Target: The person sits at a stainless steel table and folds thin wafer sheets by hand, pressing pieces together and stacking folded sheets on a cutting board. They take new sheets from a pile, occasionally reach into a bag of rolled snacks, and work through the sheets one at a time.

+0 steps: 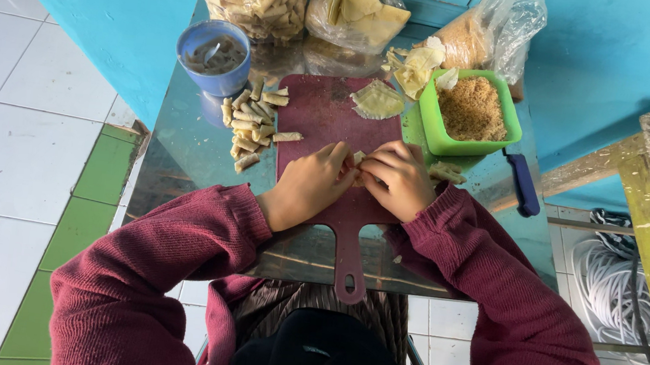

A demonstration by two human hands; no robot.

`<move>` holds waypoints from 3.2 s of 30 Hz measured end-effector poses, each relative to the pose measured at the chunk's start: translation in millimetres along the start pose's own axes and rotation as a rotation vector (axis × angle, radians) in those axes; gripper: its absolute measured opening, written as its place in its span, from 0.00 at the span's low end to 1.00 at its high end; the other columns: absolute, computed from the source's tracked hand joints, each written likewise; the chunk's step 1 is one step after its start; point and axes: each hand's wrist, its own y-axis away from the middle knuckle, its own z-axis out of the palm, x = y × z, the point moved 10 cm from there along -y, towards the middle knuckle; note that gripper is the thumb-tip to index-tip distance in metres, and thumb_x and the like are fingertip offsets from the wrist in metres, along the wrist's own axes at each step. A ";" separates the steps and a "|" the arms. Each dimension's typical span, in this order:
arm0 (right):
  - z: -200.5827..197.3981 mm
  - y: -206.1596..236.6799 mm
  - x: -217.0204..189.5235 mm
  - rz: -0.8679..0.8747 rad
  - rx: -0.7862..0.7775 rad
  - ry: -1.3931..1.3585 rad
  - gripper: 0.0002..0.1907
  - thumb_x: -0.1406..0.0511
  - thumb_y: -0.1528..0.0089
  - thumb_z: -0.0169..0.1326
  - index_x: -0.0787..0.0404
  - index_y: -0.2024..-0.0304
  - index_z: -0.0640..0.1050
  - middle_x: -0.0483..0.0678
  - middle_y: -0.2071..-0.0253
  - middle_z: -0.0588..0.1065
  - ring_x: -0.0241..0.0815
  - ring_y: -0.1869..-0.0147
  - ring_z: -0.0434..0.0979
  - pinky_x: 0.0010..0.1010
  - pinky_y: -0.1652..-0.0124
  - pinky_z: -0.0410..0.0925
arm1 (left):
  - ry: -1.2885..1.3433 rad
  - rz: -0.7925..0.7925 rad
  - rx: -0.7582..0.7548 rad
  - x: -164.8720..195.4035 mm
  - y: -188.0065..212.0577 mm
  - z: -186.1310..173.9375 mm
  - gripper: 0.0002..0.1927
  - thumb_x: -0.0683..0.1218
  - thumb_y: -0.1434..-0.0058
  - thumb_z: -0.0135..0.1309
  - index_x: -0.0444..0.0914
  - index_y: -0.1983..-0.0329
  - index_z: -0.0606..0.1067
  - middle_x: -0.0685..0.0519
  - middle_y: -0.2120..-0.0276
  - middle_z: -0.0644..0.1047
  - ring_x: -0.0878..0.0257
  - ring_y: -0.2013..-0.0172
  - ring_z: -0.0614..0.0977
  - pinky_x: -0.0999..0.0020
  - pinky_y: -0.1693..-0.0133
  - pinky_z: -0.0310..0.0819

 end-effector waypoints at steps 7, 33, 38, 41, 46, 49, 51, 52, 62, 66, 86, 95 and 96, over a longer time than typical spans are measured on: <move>-9.9 -3.1 5.7 0.008 0.013 0.032 0.06 0.69 0.44 0.63 0.56 0.65 0.82 0.43 0.59 0.79 0.45 0.47 0.76 0.39 0.46 0.64 | -0.093 0.139 0.060 18.4 1.1 -8.3 0.15 0.51 0.38 0.60 0.39 0.59 0.69 0.50 0.65 0.76 0.51 0.64 0.83 0.58 0.68 0.78; 2.1 8.3 33.0 0.164 -0.108 -0.234 0.07 0.73 0.42 0.59 0.64 0.60 0.80 0.51 0.58 0.78 0.51 0.54 0.80 0.37 0.54 0.73 | -0.186 0.309 0.153 41.1 13.1 -5.4 0.13 0.44 0.39 0.56 0.38 0.53 0.70 0.50 0.61 0.75 0.54 0.61 0.82 0.62 0.72 0.78; 0.9 7.8 32.0 0.181 -0.130 -0.229 0.08 0.73 0.42 0.59 0.63 0.60 0.80 0.50 0.59 0.79 0.51 0.54 0.80 0.37 0.54 0.73 | -0.346 0.380 0.161 45.0 16.0 2.0 0.10 0.46 0.36 0.58 0.41 0.55 0.72 0.54 0.63 0.75 0.61 0.63 0.81 0.66 0.73 0.78; 0.5 6.2 31.1 0.184 -0.138 -0.202 0.09 0.73 0.41 0.60 0.64 0.58 0.79 0.50 0.59 0.78 0.52 0.54 0.80 0.37 0.55 0.72 | -0.387 0.410 0.164 45.8 17.8 3.4 0.12 0.46 0.40 0.58 0.42 0.52 0.75 0.55 0.65 0.74 0.63 0.64 0.80 0.68 0.74 0.77; -1.2 12.5 38.8 0.293 -0.128 -0.198 0.09 0.71 0.42 0.60 0.63 0.59 0.78 0.49 0.62 0.77 0.46 0.58 0.80 0.34 0.58 0.72 | -0.449 0.452 0.191 51.2 21.7 5.7 0.07 0.47 0.36 0.59 0.41 0.57 0.76 0.57 0.66 0.73 0.65 0.65 0.79 0.70 0.75 0.75; -2.2 21.8 50.6 0.396 -0.134 -0.140 0.08 0.68 0.41 0.63 0.61 0.63 0.76 0.47 0.66 0.76 0.43 0.61 0.79 0.33 0.61 0.72 | -0.430 0.440 0.185 48.5 22.2 5.3 0.08 0.46 0.37 0.59 0.41 0.57 0.77 0.57 0.67 0.72 0.65 0.66 0.78 0.70 0.75 0.75; -0.2 27.0 53.6 0.416 -0.132 -0.101 0.09 0.66 0.41 0.64 0.61 0.65 0.75 0.46 0.68 0.75 0.43 0.63 0.79 0.34 0.62 0.71 | -0.398 0.452 0.180 47.8 24.8 4.7 0.10 0.46 0.38 0.59 0.39 0.55 0.77 0.57 0.66 0.73 0.65 0.65 0.78 0.70 0.74 0.76; 2.3 28.1 53.4 0.410 -0.127 -0.080 0.10 0.66 0.42 0.65 0.60 0.66 0.75 0.46 0.68 0.75 0.44 0.63 0.78 0.35 0.62 0.71 | -0.406 0.458 0.181 47.9 25.4 5.6 0.10 0.45 0.38 0.59 0.39 0.54 0.78 0.57 0.66 0.72 0.65 0.65 0.78 0.70 0.73 0.76; 19.5 31.9 70.0 0.583 -0.137 -0.394 0.08 0.70 0.38 0.60 0.63 0.60 0.74 0.46 0.66 0.78 0.36 0.64 0.80 0.28 0.61 0.72 | -0.384 0.433 0.127 43.3 23.7 16.4 0.13 0.43 0.39 0.57 0.35 0.52 0.77 0.54 0.65 0.72 0.61 0.63 0.78 0.68 0.70 0.77; 19.7 27.3 58.2 0.607 -0.098 -0.702 0.06 0.71 0.36 0.58 0.64 0.56 0.76 0.44 0.62 0.80 0.32 0.57 0.82 0.25 0.56 0.75 | -0.330 0.400 0.081 36.5 19.1 17.2 0.17 0.42 0.42 0.57 0.37 0.48 0.77 0.52 0.63 0.74 0.58 0.62 0.79 0.65 0.70 0.77; -2.9 10.9 1.9 -0.029 -0.080 -0.189 0.17 0.69 0.47 0.66 0.67 0.58 0.76 0.53 0.55 0.73 0.53 0.50 0.74 0.40 0.51 0.70 | -0.336 0.614 0.027 33.8 6.6 7.3 0.16 0.45 0.41 0.57 0.35 0.52 0.74 0.52 0.61 0.76 0.58 0.61 0.80 0.66 0.67 0.77; 3.2 14.8 3.3 -0.040 -0.037 -0.080 0.12 0.71 0.42 0.64 0.66 0.56 0.77 0.51 0.55 0.74 0.50 0.51 0.76 0.37 0.50 0.72 | -0.356 0.734 -0.025 38.4 16.2 4.9 0.12 0.46 0.42 0.58 0.39 0.56 0.74 0.54 0.61 0.76 0.58 0.60 0.81 0.65 0.64 0.78; 2.7 15.4 3.3 -0.048 -0.031 -0.103 0.12 0.71 0.42 0.64 0.66 0.56 0.77 0.51 0.55 0.74 0.50 0.51 0.76 0.37 0.50 0.72 | -0.433 0.764 -0.005 39.5 17.7 9.6 0.11 0.45 0.42 0.58 0.40 0.56 0.74 0.54 0.60 0.76 0.59 0.59 0.82 0.66 0.63 0.79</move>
